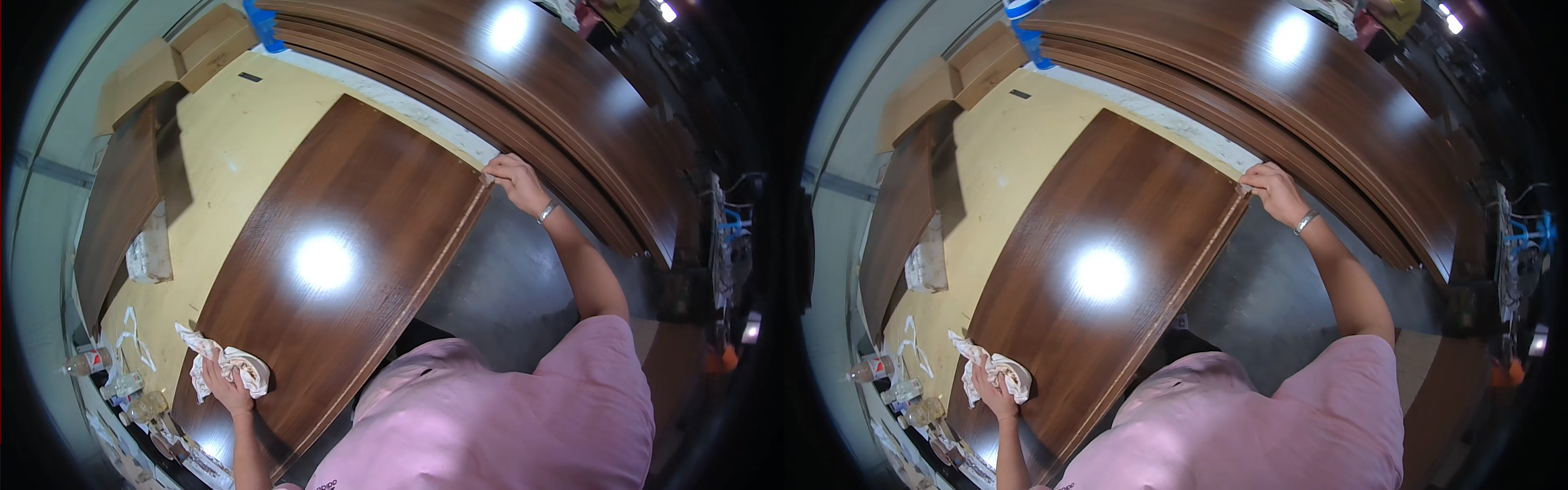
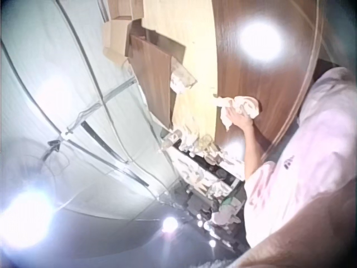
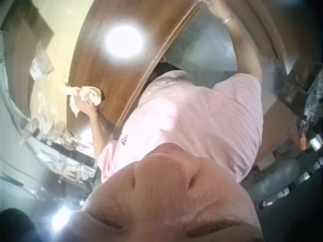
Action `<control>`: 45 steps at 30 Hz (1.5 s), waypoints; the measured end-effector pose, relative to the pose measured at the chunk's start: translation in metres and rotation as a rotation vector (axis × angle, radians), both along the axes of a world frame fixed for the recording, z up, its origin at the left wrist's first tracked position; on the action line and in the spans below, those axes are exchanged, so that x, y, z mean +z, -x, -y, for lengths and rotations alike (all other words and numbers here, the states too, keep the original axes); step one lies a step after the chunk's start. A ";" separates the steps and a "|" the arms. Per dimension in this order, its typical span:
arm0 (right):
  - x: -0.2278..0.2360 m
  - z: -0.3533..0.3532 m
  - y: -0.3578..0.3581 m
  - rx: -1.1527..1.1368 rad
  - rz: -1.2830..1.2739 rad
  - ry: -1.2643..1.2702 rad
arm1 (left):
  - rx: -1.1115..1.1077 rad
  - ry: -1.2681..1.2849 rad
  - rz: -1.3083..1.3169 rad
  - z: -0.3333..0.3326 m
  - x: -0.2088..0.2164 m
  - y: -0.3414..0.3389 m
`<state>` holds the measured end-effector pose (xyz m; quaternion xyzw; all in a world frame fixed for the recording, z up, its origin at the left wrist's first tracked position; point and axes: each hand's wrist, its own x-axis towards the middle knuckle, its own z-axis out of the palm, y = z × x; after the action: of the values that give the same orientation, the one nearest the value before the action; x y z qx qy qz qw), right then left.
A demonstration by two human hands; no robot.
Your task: The person rubs a sanding block along the edges and surface of a wood panel, then wipes the panel with a cloth, repeats the sanding and wiping, and finally applies a liquid from a bottle to the cloth before wiping the panel again.
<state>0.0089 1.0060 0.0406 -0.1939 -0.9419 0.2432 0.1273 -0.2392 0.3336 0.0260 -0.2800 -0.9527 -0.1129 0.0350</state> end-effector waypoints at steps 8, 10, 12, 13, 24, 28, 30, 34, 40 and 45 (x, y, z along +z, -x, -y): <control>-0.007 0.024 -0.023 -0.237 -0.208 -0.031 | -0.021 0.011 -0.019 0.001 -0.006 0.004; -0.009 0.035 -0.013 -0.298 -0.207 -0.037 | -0.030 0.013 -0.025 0.003 -0.008 0.004; -0.012 0.050 -0.016 -0.316 -0.190 -0.072 | -0.028 0.001 -0.049 0.005 -0.010 0.005; -0.013 0.060 -0.022 -0.299 -0.170 -0.115 | -0.031 0.000 -0.051 0.005 -0.009 0.005; -0.015 0.095 -0.014 -0.437 -0.371 -0.013 | -0.027 0.032 -0.059 0.011 -0.013 0.006; -0.021 0.160 -0.021 -0.301 -0.359 -0.018 | -0.029 0.020 -0.060 0.000 -0.007 0.004; -0.022 0.197 -0.022 -0.241 -0.381 0.007 | -0.030 0.017 -0.061 -0.001 -0.007 0.004; -0.016 0.251 -0.022 -0.199 -0.353 0.063 | -0.044 -0.024 -0.054 -0.003 -0.004 0.003; -0.013 0.334 -0.026 -0.071 -0.371 0.099 | -0.059 -0.051 -0.091 0.008 -0.011 0.005; -0.017 0.420 -0.027 0.026 -0.386 0.142 | -0.117 -0.091 -0.121 0.017 -0.015 0.008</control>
<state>0.0357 0.5861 0.0232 -0.1398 -0.8828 0.3435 0.2882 -0.2468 0.3165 0.0111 -0.3396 -0.9248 -0.1408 0.0983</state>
